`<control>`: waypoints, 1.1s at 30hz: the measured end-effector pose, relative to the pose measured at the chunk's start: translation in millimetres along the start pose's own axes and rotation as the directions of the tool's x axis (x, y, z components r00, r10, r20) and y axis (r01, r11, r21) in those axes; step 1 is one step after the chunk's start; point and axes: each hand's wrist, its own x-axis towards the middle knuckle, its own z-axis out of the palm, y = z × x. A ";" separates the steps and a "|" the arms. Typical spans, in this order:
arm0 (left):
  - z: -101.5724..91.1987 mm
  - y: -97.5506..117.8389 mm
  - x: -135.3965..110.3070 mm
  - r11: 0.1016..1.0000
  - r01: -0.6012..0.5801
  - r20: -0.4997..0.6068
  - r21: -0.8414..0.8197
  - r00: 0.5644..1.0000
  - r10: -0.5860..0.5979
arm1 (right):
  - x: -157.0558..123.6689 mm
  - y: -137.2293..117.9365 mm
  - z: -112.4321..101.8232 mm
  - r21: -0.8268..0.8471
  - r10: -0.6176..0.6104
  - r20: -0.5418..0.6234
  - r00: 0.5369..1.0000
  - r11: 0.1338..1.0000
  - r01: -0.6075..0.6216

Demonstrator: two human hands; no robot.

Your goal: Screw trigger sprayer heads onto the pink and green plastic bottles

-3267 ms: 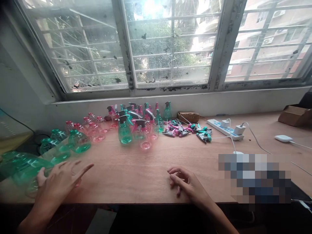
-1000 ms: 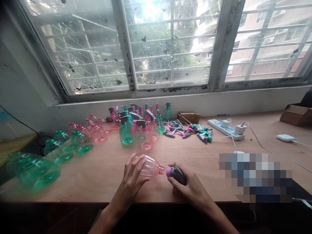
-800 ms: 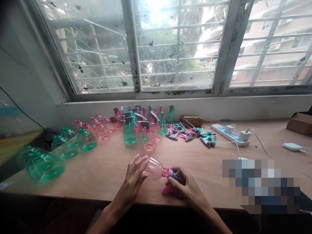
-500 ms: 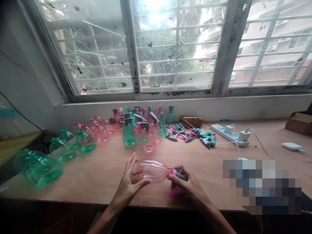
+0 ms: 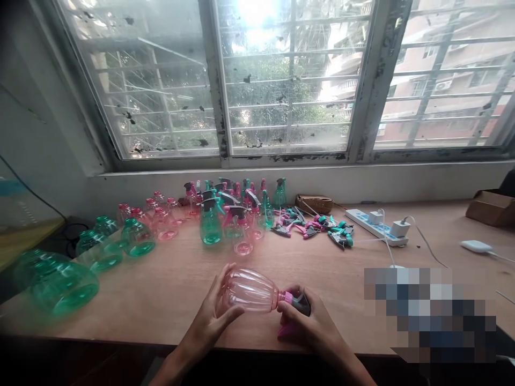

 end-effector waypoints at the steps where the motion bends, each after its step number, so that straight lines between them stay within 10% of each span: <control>1: -1.3 -0.9 0.4 0.999 -0.019 0.004 0.026 1.000 0.019 | 0.1 1.0 -0.6 0.010 0.005 0.000 1.000 1.000 -0.005; 33: 1.7 -1.2 -0.9 0.999 -0.004 0.085 0.042 0.996 0.000 | -1.0 -4.5 0.0 0.110 0.036 0.035 0.999 0.993 -0.040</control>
